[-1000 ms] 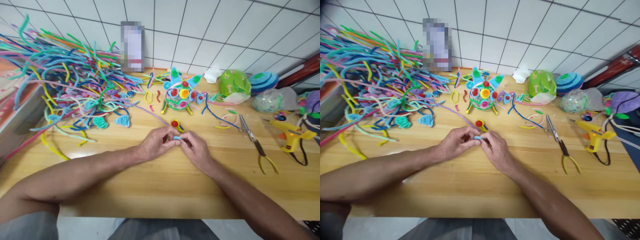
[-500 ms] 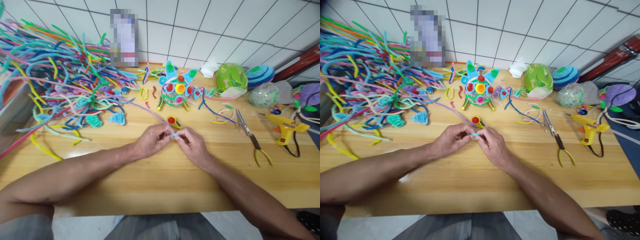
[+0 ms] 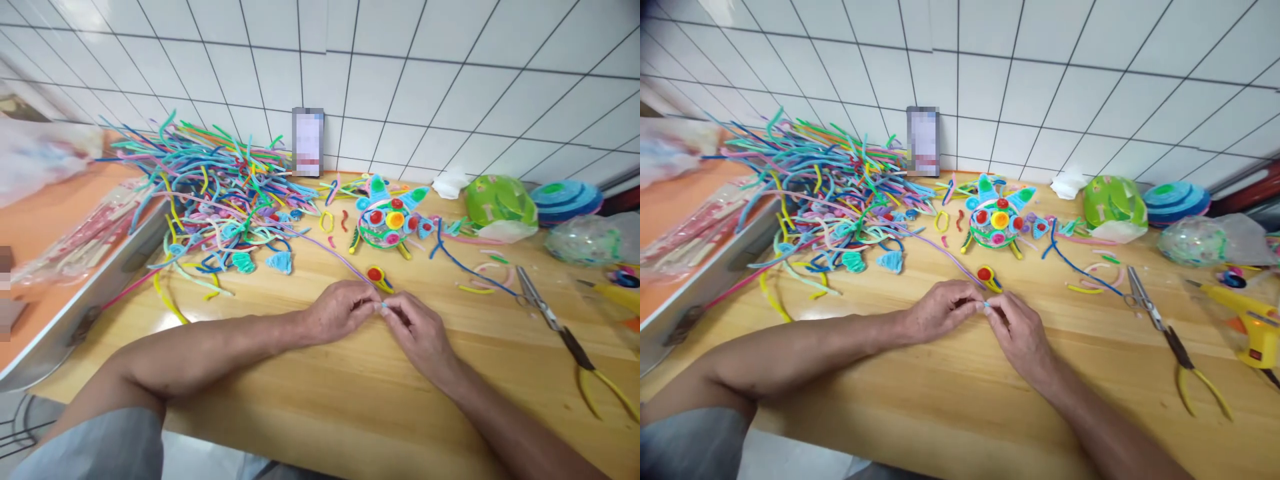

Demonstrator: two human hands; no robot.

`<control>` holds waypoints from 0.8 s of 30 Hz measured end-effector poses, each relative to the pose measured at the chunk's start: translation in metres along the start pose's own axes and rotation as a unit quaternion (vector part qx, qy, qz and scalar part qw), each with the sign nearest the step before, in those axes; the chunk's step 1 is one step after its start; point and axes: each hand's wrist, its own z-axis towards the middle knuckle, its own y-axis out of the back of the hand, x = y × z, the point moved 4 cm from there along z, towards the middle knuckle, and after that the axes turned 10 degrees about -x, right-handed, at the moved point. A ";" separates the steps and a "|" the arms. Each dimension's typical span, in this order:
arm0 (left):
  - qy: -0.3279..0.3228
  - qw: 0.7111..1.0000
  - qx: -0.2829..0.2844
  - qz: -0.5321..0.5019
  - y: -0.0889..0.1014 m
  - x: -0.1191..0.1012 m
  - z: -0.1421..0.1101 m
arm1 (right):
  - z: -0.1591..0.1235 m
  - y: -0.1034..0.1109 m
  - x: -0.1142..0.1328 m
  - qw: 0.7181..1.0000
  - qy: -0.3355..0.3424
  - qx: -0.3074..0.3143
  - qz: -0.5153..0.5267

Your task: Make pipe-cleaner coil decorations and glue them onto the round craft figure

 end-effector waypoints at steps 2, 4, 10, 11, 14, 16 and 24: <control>-0.003 1.000 -0.010 -0.005 0.000 0.000 0.000 | 0.000 0.000 0.000 1.000 -0.004 -0.002 -0.001; -0.003 1.000 -0.013 -0.003 0.000 0.001 -0.001 | 0.000 0.000 -0.001 1.000 -0.006 -0.002 -0.002; -0.003 1.000 -0.002 0.016 0.001 0.002 -0.002 | 0.000 -0.001 -0.001 1.000 -0.001 -0.002 -0.001; -0.002 1.000 -0.001 0.018 0.001 0.002 -0.002 | 0.000 -0.001 -0.001 1.000 0.001 -0.004 -0.001; 0.005 0.999 0.006 0.033 0.000 0.004 -0.003 | 0.000 -0.001 -0.001 1.000 0.001 -0.005 0.002; 0.011 0.999 0.007 0.037 0.000 0.005 -0.003 | 0.000 -0.001 -0.001 1.000 -0.004 -0.004 0.006; 0.044 0.999 -0.018 -0.011 0.000 0.002 -0.001 | 0.002 0.001 -0.003 0.998 -0.055 0.001 0.024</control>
